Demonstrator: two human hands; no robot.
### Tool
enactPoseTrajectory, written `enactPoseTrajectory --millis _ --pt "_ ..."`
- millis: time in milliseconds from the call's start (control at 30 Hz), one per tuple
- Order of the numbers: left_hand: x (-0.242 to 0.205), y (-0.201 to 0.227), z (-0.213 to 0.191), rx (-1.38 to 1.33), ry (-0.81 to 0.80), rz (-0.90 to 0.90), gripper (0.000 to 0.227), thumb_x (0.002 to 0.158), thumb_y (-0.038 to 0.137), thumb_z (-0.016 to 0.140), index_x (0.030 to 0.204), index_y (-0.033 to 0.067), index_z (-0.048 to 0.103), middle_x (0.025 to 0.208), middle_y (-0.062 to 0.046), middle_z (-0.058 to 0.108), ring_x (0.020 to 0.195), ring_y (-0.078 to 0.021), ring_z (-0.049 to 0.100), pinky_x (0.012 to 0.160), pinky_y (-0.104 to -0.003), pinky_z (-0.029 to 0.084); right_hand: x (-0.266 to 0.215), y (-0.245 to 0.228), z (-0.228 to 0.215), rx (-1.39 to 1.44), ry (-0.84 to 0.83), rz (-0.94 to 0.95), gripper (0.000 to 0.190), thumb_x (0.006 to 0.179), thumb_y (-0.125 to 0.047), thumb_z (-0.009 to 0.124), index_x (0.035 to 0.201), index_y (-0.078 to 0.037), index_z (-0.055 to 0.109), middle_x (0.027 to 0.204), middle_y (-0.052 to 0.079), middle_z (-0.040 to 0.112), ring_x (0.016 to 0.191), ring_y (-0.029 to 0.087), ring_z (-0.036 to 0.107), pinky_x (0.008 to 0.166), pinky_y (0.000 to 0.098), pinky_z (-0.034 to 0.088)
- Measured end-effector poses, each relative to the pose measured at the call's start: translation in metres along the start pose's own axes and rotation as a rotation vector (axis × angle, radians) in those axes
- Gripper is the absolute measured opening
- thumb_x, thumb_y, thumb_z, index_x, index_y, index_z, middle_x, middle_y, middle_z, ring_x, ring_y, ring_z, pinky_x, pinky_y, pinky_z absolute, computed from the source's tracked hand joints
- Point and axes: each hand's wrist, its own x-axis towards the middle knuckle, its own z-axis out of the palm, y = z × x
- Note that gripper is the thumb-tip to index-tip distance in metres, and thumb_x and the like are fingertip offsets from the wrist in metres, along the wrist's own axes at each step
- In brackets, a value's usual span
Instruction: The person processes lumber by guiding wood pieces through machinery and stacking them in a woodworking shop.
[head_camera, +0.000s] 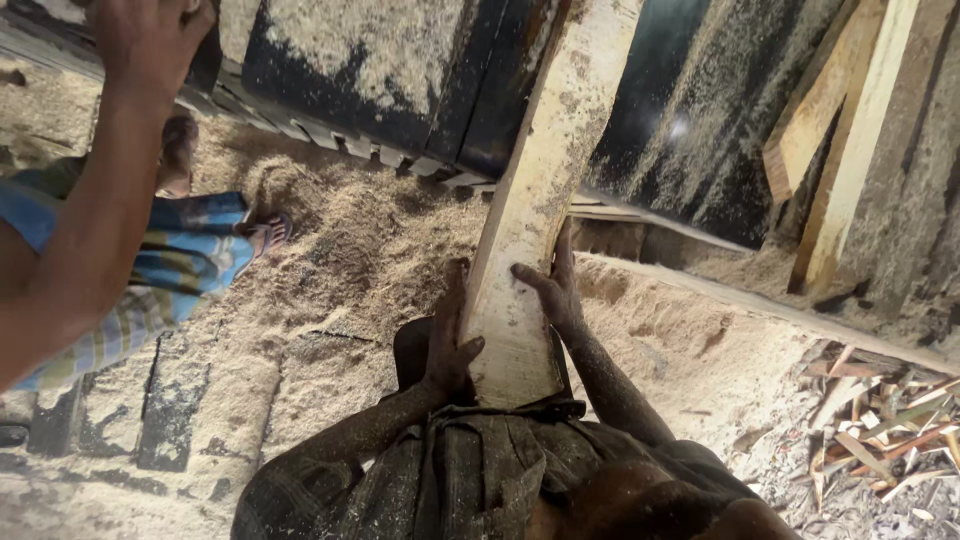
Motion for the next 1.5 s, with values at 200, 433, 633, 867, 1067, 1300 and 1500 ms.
enactPoseTrajectory --millis 200,433,633,867,1067,1300,1500 --pt "0.069 0.016 0.004 0.755 -0.111 0.336 0.087 0.092 0.055 0.055 0.158 0.0026 0.035 0.165 -0.023 0.033 0.155 -0.0409 0.025 0.126 -0.057 0.016 0.054 -0.026 -0.018 0.083 0.037 0.208 0.116 0.081 -0.026 0.08 0.168 -0.012 0.003 0.17 0.029 0.018 0.138 0.045 0.052 0.104 0.0522 0.058" --pt "0.151 0.042 0.03 0.859 -0.094 0.339 0.08 0.1 0.049 0.049 0.164 0.0036 0.03 0.172 -0.02 0.033 0.163 -0.0386 0.022 0.132 -0.06 0.004 0.127 -0.033 -0.048 0.049 0.024 0.161 0.116 0.087 -0.024 0.081 0.166 -0.008 -0.002 0.164 0.03 0.032 0.132 0.038 0.061 0.105 0.0476 0.058" --pt "0.183 0.037 0.036 0.872 -0.132 0.388 0.076 0.101 0.042 0.053 0.162 0.0032 0.032 0.166 -0.021 0.039 0.159 -0.0422 0.026 0.13 -0.059 0.004 0.153 -0.031 -0.06 0.185 0.086 0.129 0.114 0.077 -0.021 0.077 0.166 -0.007 0.007 0.14 0.03 0.061 0.11 0.033 0.072 0.097 0.0444 0.062" --pt "0.115 0.034 0.041 0.76 -0.029 0.463 0.089 0.098 0.054 0.068 0.158 -0.0021 0.034 0.158 -0.028 0.044 0.146 -0.0425 0.045 0.118 -0.053 0.041 0.122 0.038 -0.059 -0.214 0.054 -0.113 0.113 0.094 -0.038 0.085 0.164 0.001 0.006 0.168 0.032 0.025 0.151 0.043 0.039 0.122 0.058 0.033" --pt "0.079 0.011 0.037 1.035 -0.07 0.615 0.108 0.092 0.074 0.06 0.15 -0.0137 0.038 0.152 -0.039 0.039 0.144 -0.0458 0.039 0.114 -0.055 0.041 0.014 0.034 -0.058 -0.402 -0.132 0.045 0.108 0.095 -0.056 0.063 0.168 -0.007 0.002 0.178 0.021 0.018 0.089 0.039 0.073 0.115 0.0617 0.047" --pt "0.113 -0.022 0.016 1.312 -0.051 0.674 0.099 0.098 0.075 0.043 0.143 -0.0126 0.051 0.154 -0.032 0.047 0.149 -0.0399 0.041 0.123 -0.07 -0.001 0.029 0.016 -0.041 -0.504 0.349 -0.114 0.083 0.092 -0.051 0.073 0.151 0.001 0.047 0.139 0.032 0.061 0.12 0.044 0.067 0.094 0.0576 0.059" --pt "0.183 -0.002 0.041 1.27 -0.018 0.622 0.087 0.095 0.065 0.054 0.142 -0.0093 0.054 0.156 -0.028 0.049 0.155 -0.0388 0.038 0.126 -0.072 0.001 0.101 0.038 -0.062 -0.575 0.45 -0.298 0.063 0.104 -0.039 0.066 0.144 0.008 0.055 0.129 0.032 0.068 0.096 0.036 0.073 0.067 0.0403 0.063"
